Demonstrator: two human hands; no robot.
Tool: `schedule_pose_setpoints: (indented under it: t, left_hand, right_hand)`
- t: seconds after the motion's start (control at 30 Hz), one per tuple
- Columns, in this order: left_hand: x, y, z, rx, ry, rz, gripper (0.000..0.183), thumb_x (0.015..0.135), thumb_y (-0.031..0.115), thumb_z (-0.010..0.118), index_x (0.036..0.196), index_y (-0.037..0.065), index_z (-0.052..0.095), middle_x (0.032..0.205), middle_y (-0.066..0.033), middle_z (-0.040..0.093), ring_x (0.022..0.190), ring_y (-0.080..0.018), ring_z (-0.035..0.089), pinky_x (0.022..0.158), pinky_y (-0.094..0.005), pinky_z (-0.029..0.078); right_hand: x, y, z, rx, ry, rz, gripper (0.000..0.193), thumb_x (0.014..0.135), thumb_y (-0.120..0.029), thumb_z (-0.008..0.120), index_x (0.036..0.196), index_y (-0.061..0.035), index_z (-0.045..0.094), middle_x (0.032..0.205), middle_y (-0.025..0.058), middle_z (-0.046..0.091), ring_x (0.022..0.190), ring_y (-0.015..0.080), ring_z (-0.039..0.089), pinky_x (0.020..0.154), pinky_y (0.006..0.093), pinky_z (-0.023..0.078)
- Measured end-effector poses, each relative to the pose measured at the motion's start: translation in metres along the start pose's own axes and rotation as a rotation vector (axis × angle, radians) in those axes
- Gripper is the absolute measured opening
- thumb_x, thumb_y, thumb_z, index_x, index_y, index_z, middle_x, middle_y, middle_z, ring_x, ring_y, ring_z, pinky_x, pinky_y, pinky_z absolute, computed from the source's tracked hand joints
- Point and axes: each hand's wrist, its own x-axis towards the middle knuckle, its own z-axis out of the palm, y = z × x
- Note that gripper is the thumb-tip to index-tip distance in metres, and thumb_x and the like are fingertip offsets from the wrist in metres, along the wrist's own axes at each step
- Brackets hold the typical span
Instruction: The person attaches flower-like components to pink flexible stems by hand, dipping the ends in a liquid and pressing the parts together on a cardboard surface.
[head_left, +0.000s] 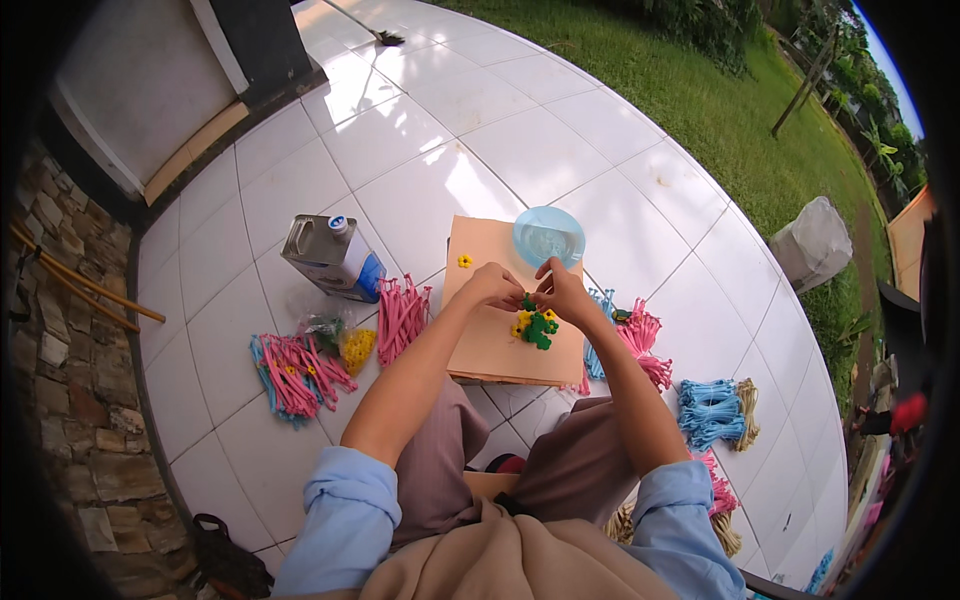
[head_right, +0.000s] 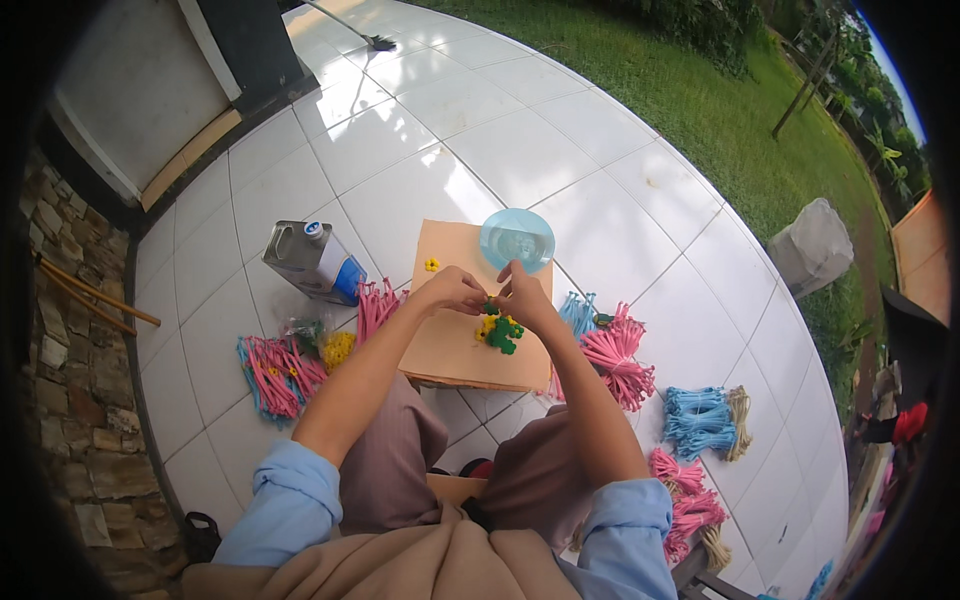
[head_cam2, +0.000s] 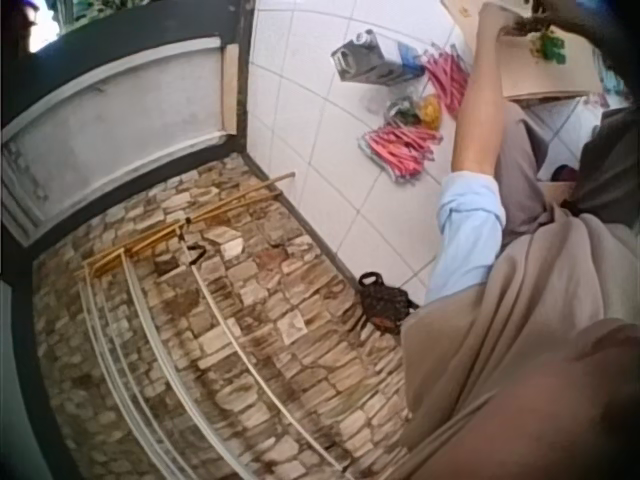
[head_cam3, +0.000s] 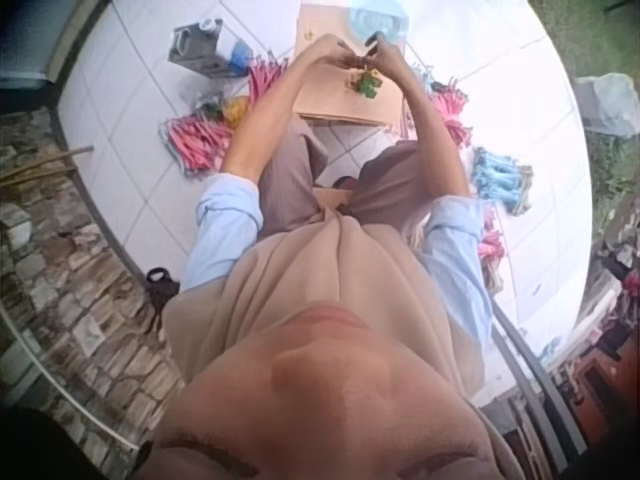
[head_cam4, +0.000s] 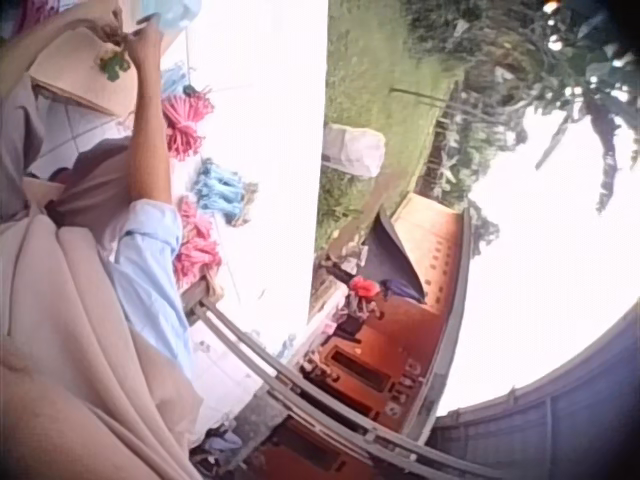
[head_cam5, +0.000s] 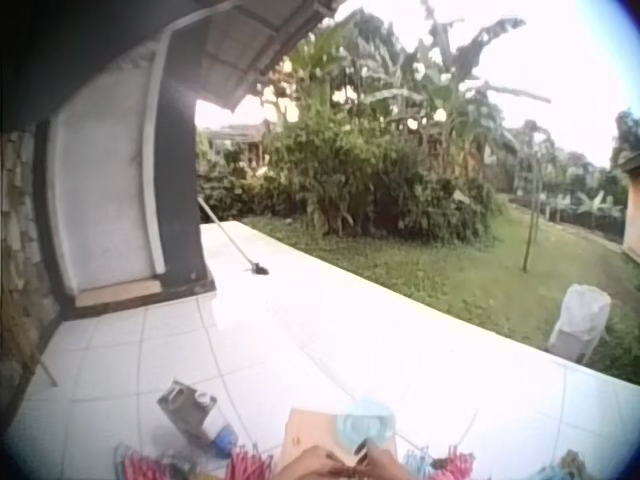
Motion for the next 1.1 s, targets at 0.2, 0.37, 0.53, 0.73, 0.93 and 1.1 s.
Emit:
schedule_pose_setpoints:
  t: [0.2,0.37,0.53,0.73,0.93,1.1]
  left_hand:
    - [0.004,-0.001,-0.001,0.070,0.037,0.035,0.022,0.073,0.002,0.063,0.090,-0.010,0.060,0.083,-0.0175,0.064,0.073,-0.0218,0.066,0.064,-0.0290,0.057]
    - [0.011,-0.008,-0.006,0.389,0.172,0.108,0.018,0.072,0.002,0.061,0.088,-0.006,0.064,0.083,-0.0144,0.065,0.067,-0.0190,0.066,0.060,-0.0267,0.057]
    - [0.015,-0.003,0.002,0.358,0.170,0.166,0.017,0.073,0.004,0.062,0.087,-0.004,0.065,0.080,-0.0121,0.066,0.062,-0.0163,0.065,0.057,-0.0243,0.056]
    - [0.027,-0.001,-0.010,0.193,0.515,0.292,0.017,0.073,0.007,0.063,0.087,-0.002,0.065,0.076,-0.0101,0.066,0.061,-0.0136,0.064,0.056,-0.0232,0.055]
    - [0.026,-0.001,-0.022,0.150,0.627,0.338,0.017,0.074,0.010,0.062,0.088,0.001,0.066,0.072,-0.0067,0.066,0.059,-0.0109,0.063,0.056,-0.0219,0.052]
    - [0.021,0.004,-0.026,0.034,0.589,0.327,0.017,0.074,0.008,0.063,0.088,0.000,0.064,0.074,-0.0085,0.066,0.062,-0.0121,0.064,0.058,-0.0220,0.054]
  right_hand:
    - [0.000,0.007,0.003,-0.044,-0.025,-0.020,0.039,0.064,0.002,0.065,0.095,-0.0012,0.042,0.066,0.0111,0.060,0.061,0.0195,0.061,0.055,0.0303,0.047]
    - [0.006,0.015,-0.014,-0.279,0.187,-0.161,0.023,0.071,-0.001,0.058,0.092,-0.0014,0.048,0.068,0.0140,0.060,0.064,0.0280,0.061,0.059,0.0359,0.048]
    - [0.014,0.029,-0.027,-0.186,0.392,-0.137,0.018,0.073,-0.003,0.058,0.091,-0.0029,0.055,0.084,0.0144,0.060,0.079,0.0280,0.057,0.071,0.0360,0.046]
    - [0.019,0.025,-0.009,-0.591,0.419,-0.401,0.040,0.070,-0.005,0.063,0.108,-0.0103,0.050,0.098,0.0054,0.059,0.103,0.0263,0.045,0.088,0.0398,0.034]
    - [0.019,0.016,-0.001,-0.717,0.328,-0.404,0.048,0.070,-0.006,0.062,0.115,-0.0133,0.045,0.096,0.0038,0.060,0.105,0.0261,0.044,0.090,0.0436,0.030]
    - [0.013,0.016,-0.015,-0.658,0.358,-0.418,0.039,0.071,-0.001,0.057,0.107,-0.0141,0.055,0.107,0.0061,0.052,0.109,0.0278,0.040,0.093,0.0458,0.028]
